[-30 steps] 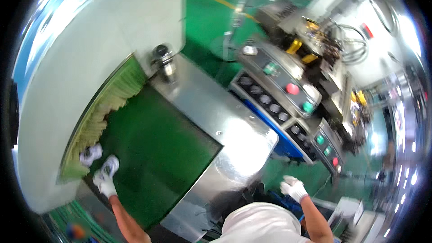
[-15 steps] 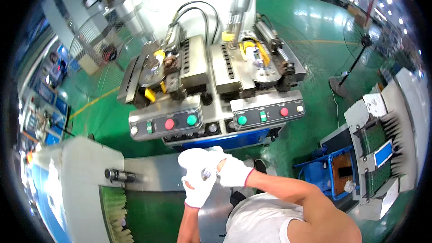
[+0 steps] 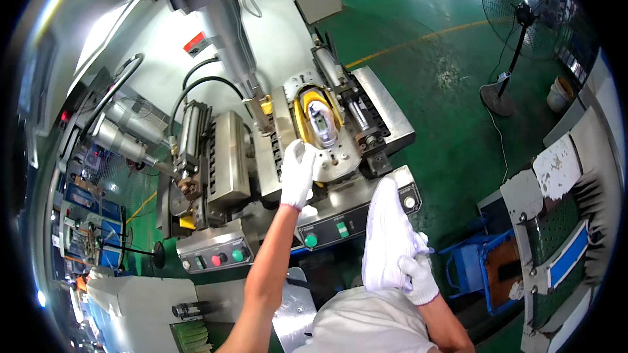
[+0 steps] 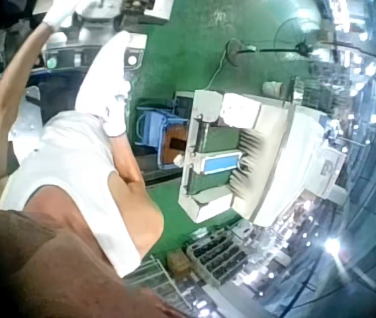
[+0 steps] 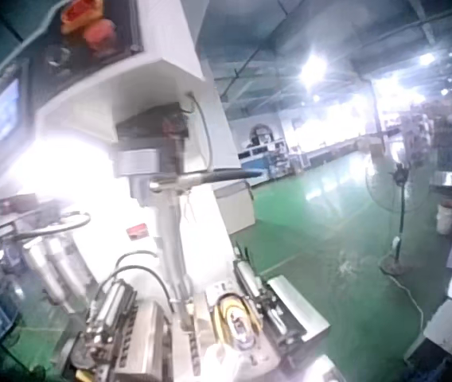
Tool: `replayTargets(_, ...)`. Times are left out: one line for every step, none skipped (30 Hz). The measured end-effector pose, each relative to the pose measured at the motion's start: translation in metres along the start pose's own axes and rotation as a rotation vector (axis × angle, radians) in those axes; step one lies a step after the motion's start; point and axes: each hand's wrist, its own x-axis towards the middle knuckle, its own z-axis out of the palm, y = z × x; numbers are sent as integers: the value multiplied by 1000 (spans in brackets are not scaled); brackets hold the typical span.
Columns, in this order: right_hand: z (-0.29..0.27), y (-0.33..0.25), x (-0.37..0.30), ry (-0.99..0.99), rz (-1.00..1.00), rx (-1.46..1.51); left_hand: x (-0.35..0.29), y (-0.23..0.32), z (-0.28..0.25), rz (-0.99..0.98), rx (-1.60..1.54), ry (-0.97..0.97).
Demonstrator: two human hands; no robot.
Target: The person repeatedly picks up white sneakers from a conveyor belt, places them into an industrial lasting or pressing machine, and then removes them to place them on a secondary conveyor belt.
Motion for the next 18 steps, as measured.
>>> replayTargets(-1, -6, 1, 35, -24, -8, 27, -9, 16, -58, 55, 32)
replayTargets(-13, -5, 3, 73, -47, -15, 56, -24, 32, -94, 172, 65)
replayTargets(-28, -3, -3, 186, -23, -32, 82, -39, 41, -129, 292, 107)
replayTargets(-30, -7, -5, 227, -29, -31, 104, -50, 57, -239, 298, 145)
replayTargets(-27, -17, -9, 273, -39, -33, 120, -52, 70, -254, 252, 129)
replayTargets(-26, -23, -11, 296, -49, -68, 139, -59, 82, -315, 327, 84)
replayTargets(-25, -28, -14, 323, -59, -104, 153, -67, 94, -377, 402, 34)
replayTargets(-22, -34, -16, 356, -71, -140, 157, -71, 114, -353, 565, 134)
replayTargets(-16, -40, -15, 416, -39, -197, 162, -83, 123, -320, 612, 201)
replayTargets(-14, -41, -10, 417, -95, -235, 174, -88, 129, -356, 655, 90)
replayTargets(-12, -41, -4, 403, -143, -273, 191, -95, 121, -396, 703, -7)
replayTargets(-3, -40, 2, 375, -76, -266, 206, -131, 81, -367, 615, 15)
replayTargets(4, -42, 12, 376, -29, -268, 212, -149, 61, -384, 642, -47)
replayTargets(5, -46, 24, 420, -28, -280, 206, -126, 74, -329, 406, -107)
replayTargets(6, -50, 33, 430, -14, -321, 202, -91, 77, -264, 174, -152)
replayTargets(12, -52, 40, 392, 33, -360, 201, -86, 52, -365, 262, -86)
replayTargets(24, -58, 54, 376, -49, -394, 188, -42, 54, -394, 338, -90)
replayTargets(42, -61, 65, 311, -101, -418, 176, -45, 23, -329, 187, -105)
